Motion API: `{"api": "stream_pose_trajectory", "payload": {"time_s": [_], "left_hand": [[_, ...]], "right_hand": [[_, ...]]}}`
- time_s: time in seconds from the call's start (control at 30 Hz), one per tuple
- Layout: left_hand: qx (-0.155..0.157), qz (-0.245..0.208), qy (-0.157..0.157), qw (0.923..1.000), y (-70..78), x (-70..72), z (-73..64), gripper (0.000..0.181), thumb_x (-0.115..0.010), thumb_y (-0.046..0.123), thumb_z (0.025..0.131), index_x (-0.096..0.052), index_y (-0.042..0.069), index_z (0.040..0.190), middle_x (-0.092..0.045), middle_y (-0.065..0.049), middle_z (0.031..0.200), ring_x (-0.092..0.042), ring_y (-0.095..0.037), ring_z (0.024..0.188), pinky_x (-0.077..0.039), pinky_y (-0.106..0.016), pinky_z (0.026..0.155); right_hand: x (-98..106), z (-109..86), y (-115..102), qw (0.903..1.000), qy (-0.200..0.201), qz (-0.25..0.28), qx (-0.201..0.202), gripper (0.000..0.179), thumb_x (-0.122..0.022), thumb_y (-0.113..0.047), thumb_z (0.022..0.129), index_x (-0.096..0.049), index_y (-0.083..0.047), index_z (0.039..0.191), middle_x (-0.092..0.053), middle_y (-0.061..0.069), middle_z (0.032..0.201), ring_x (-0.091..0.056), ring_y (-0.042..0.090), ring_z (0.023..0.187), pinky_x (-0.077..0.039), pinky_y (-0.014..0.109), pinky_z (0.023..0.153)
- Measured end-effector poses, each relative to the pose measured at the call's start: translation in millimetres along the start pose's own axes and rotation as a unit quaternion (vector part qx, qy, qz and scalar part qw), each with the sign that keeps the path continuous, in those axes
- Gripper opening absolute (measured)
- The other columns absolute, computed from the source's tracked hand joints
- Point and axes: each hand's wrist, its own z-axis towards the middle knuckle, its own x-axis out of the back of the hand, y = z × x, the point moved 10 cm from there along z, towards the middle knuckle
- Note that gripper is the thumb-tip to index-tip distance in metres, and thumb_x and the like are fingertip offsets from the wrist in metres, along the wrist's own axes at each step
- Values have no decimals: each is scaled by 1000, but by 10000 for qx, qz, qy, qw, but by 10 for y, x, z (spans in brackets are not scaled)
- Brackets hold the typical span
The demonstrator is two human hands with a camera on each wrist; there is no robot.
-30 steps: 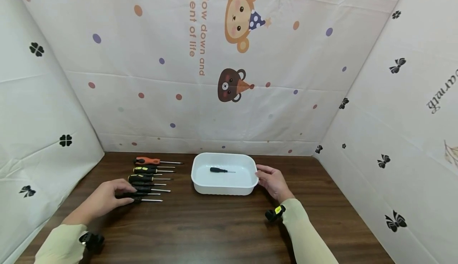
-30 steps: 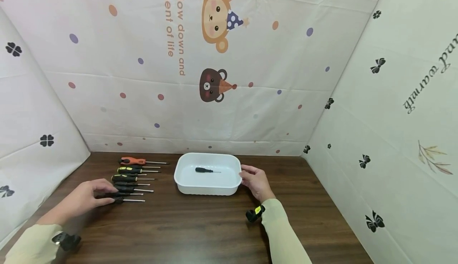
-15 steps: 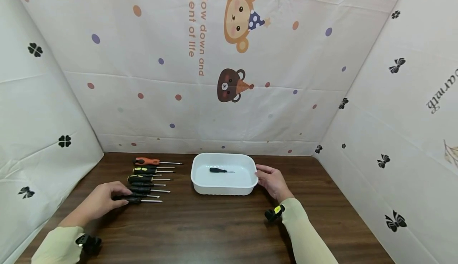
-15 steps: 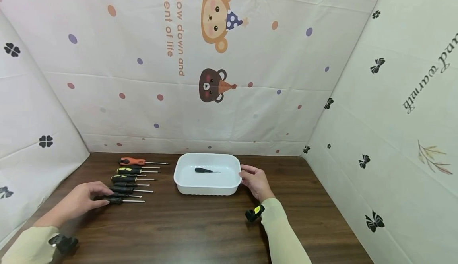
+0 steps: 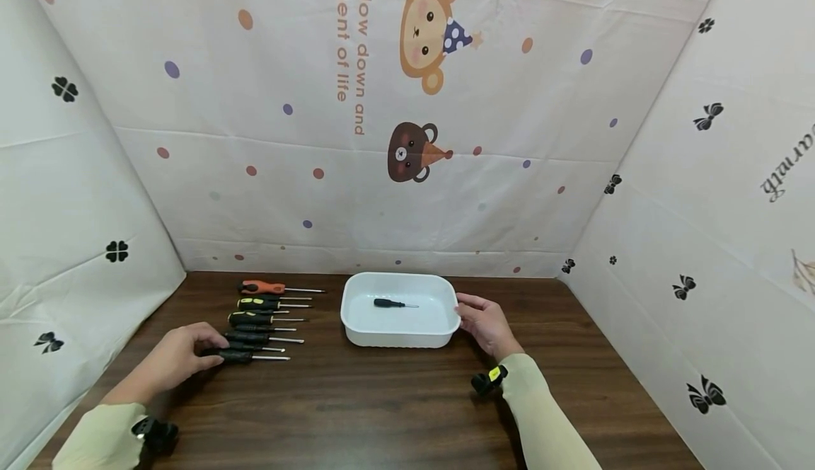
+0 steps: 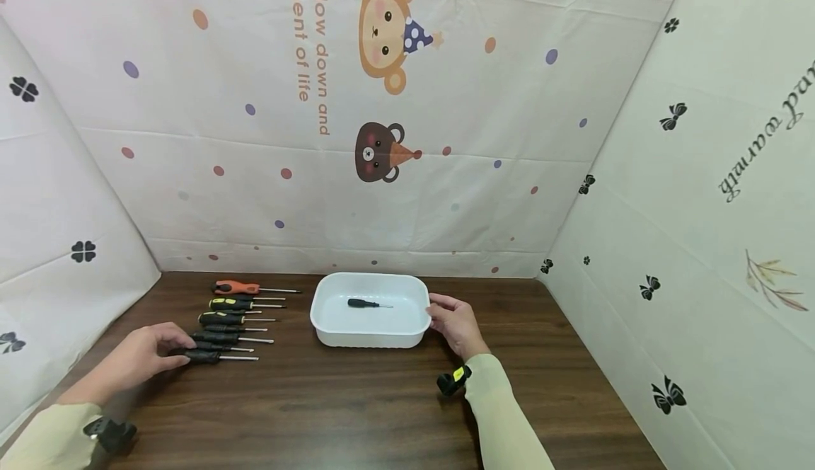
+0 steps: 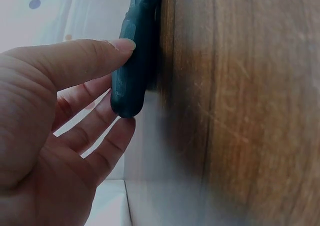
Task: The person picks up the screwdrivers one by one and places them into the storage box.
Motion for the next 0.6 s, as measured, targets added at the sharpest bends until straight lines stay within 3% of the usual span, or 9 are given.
{"api": "stream_pose_trajectory", "payload": {"time_s": [0.37, 0.6], "left_hand": [[214, -23, -488, 9986, -114, -71, 17, 24, -91, 15, 74, -77, 19, 93, -71, 7, 93, -57, 1, 81, -51, -26, 71], [145, -59, -545, 9984, -116, -84, 17, 27, -91, 16, 73, -77, 17, 96, -71, 7, 94, -57, 2, 81, -51, -25, 71]], "right_hand": [[-11, -13, -3, 10000, -59, -12, 17, 43, -72, -5, 94, -64, 2, 135, -77, 4, 102, -67, 11, 77, -60, 25, 71], [-5, 5, -9, 10000, -38, 50, 22, 42, -71, -4, 94, -63, 3, 136, -77, 9, 106, -67, 11, 76, -60, 25, 70]]}}
